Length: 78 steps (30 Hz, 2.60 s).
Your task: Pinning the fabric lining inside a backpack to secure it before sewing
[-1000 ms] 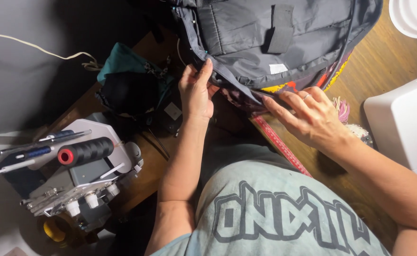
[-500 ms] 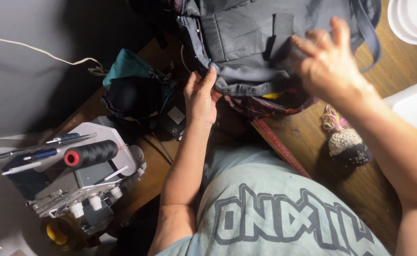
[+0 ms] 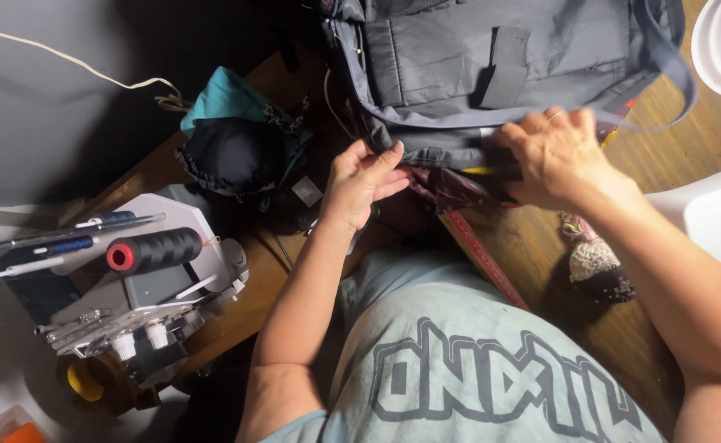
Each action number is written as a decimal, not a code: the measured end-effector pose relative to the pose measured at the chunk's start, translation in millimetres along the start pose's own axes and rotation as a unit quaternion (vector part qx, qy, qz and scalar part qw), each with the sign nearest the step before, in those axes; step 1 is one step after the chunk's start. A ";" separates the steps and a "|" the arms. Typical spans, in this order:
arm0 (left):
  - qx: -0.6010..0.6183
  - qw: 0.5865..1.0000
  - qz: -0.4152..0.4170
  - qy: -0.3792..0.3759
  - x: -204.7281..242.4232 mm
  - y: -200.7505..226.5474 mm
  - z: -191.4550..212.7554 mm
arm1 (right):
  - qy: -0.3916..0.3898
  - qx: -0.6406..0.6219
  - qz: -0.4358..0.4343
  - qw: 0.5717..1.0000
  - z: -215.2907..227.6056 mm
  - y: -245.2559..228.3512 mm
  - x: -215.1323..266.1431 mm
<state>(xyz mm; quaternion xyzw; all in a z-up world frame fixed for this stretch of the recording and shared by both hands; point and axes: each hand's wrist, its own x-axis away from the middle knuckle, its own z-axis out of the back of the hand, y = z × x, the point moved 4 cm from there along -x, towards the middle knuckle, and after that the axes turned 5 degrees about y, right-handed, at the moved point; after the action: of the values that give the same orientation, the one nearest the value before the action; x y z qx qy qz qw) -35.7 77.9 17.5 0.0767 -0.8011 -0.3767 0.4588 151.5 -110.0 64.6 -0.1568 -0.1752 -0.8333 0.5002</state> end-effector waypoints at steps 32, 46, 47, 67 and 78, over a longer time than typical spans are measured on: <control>-0.016 0.979 -0.201 -0.021 -20.4 13.7 -39.7 | 0.458 -0.468 0.113 0.747 81.2 -67.3 18.2; 0.074 0.975 -0.201 0.064 1.2 36.5 -58.8 | 0.361 -0.705 -0.074 0.606 2.2 -66.0 -42.4; 0.073 0.975 -0.201 0.065 -16.7 26.4 -41.4 | 0.360 -0.706 -0.075 0.605 -0.2 -68.3 -42.0; 0.009 0.982 -0.190 0.001 -35.2 10.0 -0.6 | 0.297 -0.757 -0.130 0.567 -8.7 -68.1 -37.2; -0.078 0.966 -0.245 0.041 -27.9 1.0 7.5 | 0.465 -0.482 0.019 0.742 14.6 -96.5 4.9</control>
<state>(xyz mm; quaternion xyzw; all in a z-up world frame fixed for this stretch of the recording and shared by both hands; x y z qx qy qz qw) -25.6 95.7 -3.0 0.2500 -0.7064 -0.5355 0.3895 64.8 -65.1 66.8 0.0272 0.5073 -0.7667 0.3926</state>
